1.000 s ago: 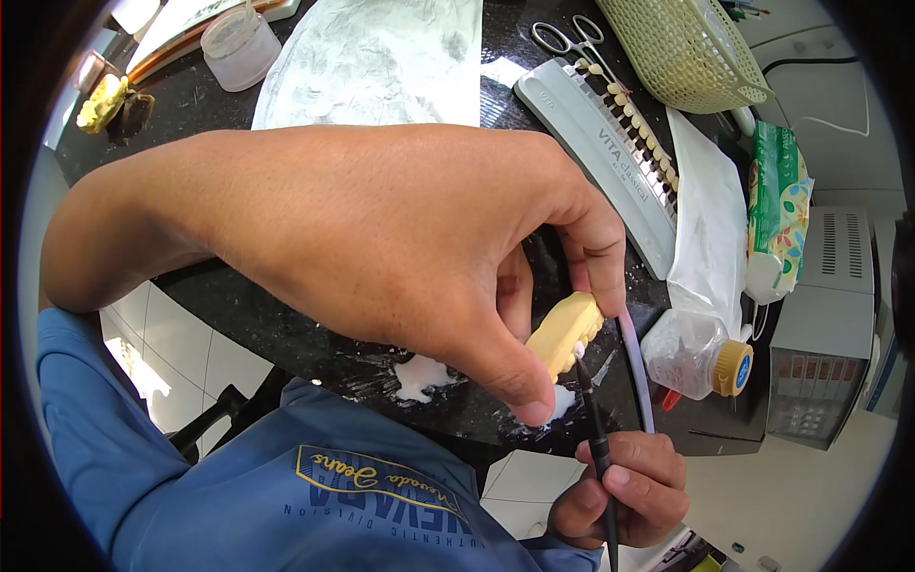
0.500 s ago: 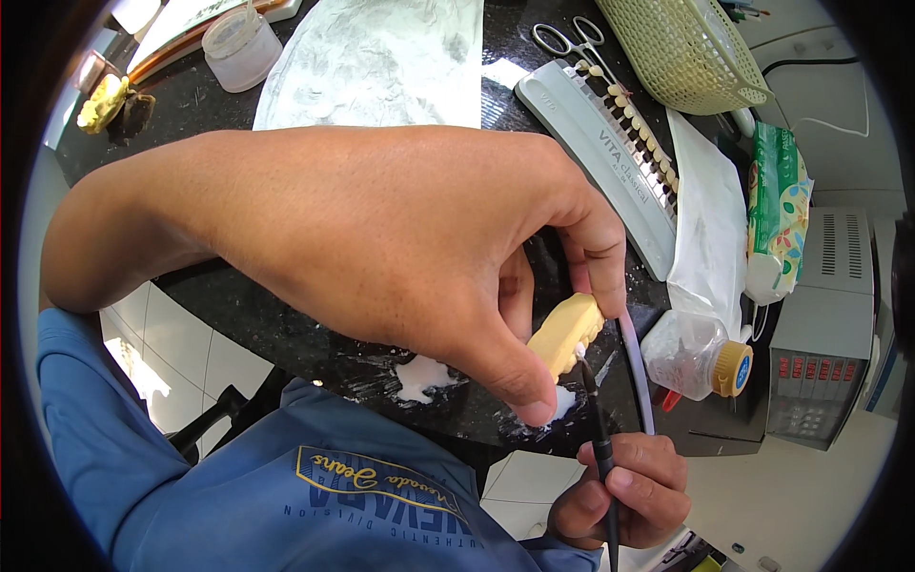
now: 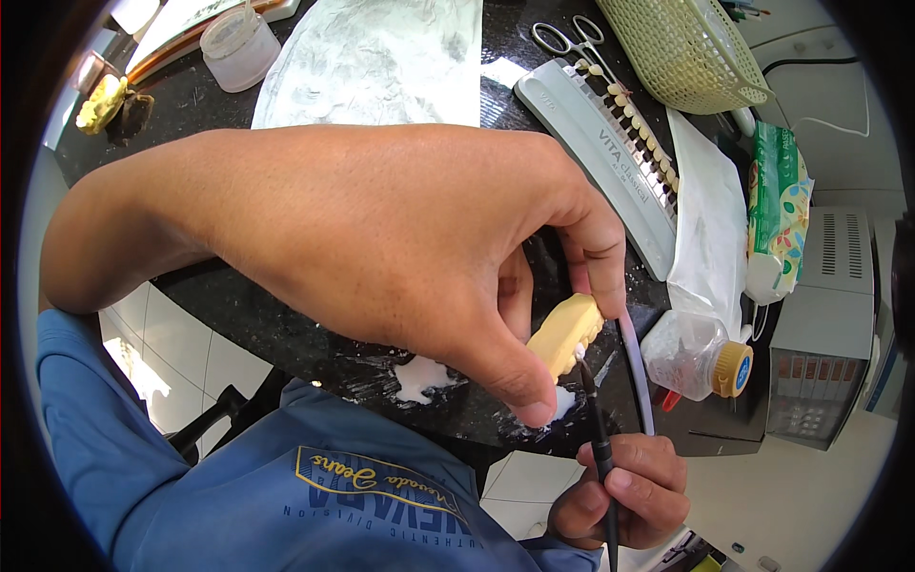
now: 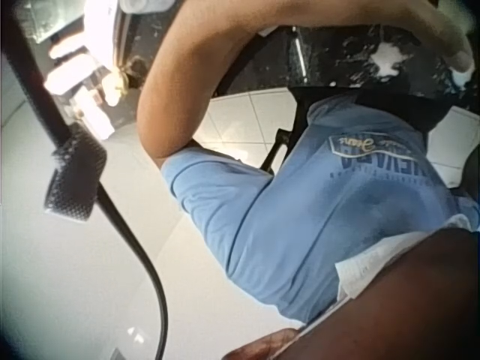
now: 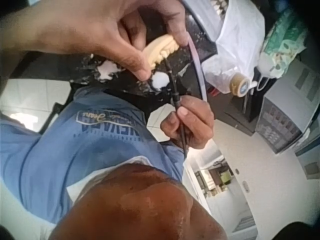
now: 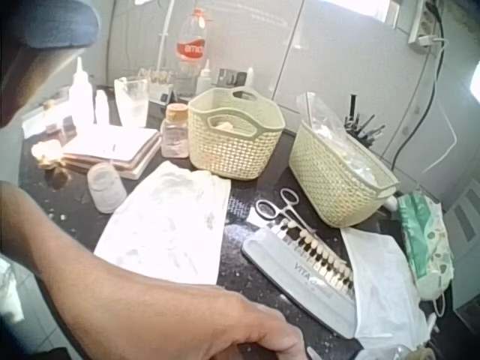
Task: Applying and modeling porcelain material on a dental cast using a brush and carving tool.
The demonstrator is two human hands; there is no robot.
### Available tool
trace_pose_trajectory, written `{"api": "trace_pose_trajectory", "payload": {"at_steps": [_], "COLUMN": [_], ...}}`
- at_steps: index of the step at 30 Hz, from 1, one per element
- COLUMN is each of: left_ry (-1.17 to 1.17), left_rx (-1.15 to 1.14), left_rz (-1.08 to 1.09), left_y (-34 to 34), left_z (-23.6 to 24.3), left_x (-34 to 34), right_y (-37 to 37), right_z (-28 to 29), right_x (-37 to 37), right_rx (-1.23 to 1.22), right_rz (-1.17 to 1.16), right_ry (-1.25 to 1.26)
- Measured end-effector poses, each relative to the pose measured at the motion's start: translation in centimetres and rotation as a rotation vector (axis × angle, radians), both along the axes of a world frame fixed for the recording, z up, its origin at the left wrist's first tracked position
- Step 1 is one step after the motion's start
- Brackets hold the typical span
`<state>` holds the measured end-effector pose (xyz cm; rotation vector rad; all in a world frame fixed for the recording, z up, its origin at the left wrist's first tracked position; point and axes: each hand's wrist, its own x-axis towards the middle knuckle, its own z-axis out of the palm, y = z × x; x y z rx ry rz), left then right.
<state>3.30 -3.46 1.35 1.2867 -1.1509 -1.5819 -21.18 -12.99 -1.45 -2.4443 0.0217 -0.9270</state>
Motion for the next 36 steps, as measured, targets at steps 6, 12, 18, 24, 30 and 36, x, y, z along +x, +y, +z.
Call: {"api": "trace_pose_trajectory", "payload": {"at_steps": [6,12,18,24,30,36], "left_ry": [-0.017,-0.010,-0.019,-0.018,-0.033,0.002], "left_rx": [0.014,0.000,0.003,0.005,-0.018,0.013], "left_rz": [-0.010,-0.009,-0.005,-0.002,-0.006,-0.004], "left_y": [0.01,0.06,-0.03,-0.01,0.02,0.06], "left_z": [0.14,0.05,0.08,0.10,-0.16,-0.19], "left_x": [0.00,-0.03,-0.01,0.00,0.01,0.08], "right_y": [0.30,0.42,0.15,0.45,0.37,0.16], "right_z": [-0.17,-0.15,0.17,-0.16,0.02,-0.19], "right_x": [0.07,0.11,0.07,0.13,0.18,0.11], "right_rx": [0.014,0.015,-0.001,0.019,-0.008,0.035], "right_rz": [-0.035,-0.040,-0.008,-0.039,-0.038,-0.016], "right_ry": [-0.016,-0.032,0.029,-0.017,0.010,-0.022]}}
